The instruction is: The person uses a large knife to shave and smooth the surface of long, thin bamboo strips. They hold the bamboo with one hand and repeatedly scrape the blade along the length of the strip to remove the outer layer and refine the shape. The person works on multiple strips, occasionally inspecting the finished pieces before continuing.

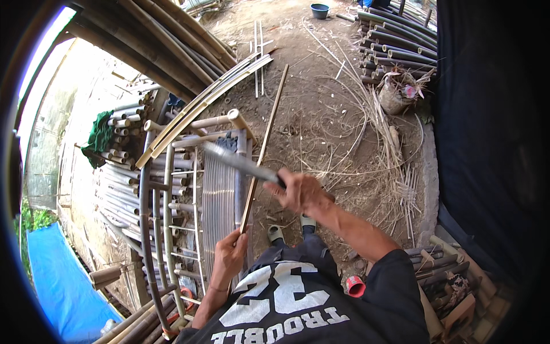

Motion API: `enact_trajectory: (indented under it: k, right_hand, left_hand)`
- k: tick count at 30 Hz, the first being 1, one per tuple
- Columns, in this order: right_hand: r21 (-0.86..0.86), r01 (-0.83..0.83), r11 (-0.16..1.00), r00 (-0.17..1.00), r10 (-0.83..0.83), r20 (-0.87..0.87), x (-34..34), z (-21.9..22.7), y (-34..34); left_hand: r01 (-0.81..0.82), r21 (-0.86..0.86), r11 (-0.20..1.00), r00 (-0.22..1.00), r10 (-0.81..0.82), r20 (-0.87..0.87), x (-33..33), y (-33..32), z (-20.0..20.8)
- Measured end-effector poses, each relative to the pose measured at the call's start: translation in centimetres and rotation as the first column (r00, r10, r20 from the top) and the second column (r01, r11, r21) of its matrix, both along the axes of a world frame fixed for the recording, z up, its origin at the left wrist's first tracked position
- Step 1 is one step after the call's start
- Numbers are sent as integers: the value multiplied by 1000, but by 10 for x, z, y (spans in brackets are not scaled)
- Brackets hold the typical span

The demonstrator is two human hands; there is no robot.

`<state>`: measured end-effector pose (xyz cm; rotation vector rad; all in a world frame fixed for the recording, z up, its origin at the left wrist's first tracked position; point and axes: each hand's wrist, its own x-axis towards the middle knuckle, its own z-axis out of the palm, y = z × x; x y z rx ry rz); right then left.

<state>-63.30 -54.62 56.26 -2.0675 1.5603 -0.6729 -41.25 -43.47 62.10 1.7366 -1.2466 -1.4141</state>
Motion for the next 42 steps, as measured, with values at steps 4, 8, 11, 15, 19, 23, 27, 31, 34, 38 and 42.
enact_trajectory:
  k: [4, 8, 11, 15, 19, 23, 27, 31, 34, 38, 42]
  right_hand:
    - [-297, -260, 919, 965, 246, -84, -10, -4, -10]
    - [-8, 99, 995, 994, -98, 48, -28, -3, -23]
    - [-173, -30, 984, 998, 18, -68, -38, -7, -29]
    - [51, 136, 989, 987, -140, 79, -44, -11, -32]
    - [-168, -109, 980, 994, 107, -21, -51, -7, -37]
    - [-104, 245, 964, 969, -242, 45, -63, -2, -47]
    - [77, 83, 994, 996, -80, -37, -66, -12, -51]
    - [-136, 130, 982, 990, -122, 64, -90, -23, -72]
    - [74, 404, 912, 909, -409, 81, -142, -21, -104]
    - [279, 480, 832, 798, -546, 255, -171, -29, -123]
    - [-12, 260, 965, 912, -242, 332, -104, -29, -70]
  left_hand:
    - [13, 9, 1000, 1000, -13, -15, 5, 11, 2]
    - [61, -4, 998, 997, -61, 54, 7, 24, 6]
    - [57, -1, 998, 998, -57, 10, 7, 29, 8]
    - [76, 55, 996, 996, -78, 41, 12, 37, 15]
    - [124, 12, 992, 986, -124, 107, 14, 42, 19]
    - [128, 44, 991, 987, -131, 95, 16, 48, 26]
    - [164, 64, 984, 975, -171, 142, 22, 51, 30]
    - [163, 109, 981, 970, -180, 165, 27, 67, 36]
    - [178, 141, 974, 970, -198, 139, 32, 86, 44]
    - [71, 280, 957, 996, -52, -77, 46, 89, 48]
    - [55, 295, 954, 960, 30, -277, 46, 60, 35]
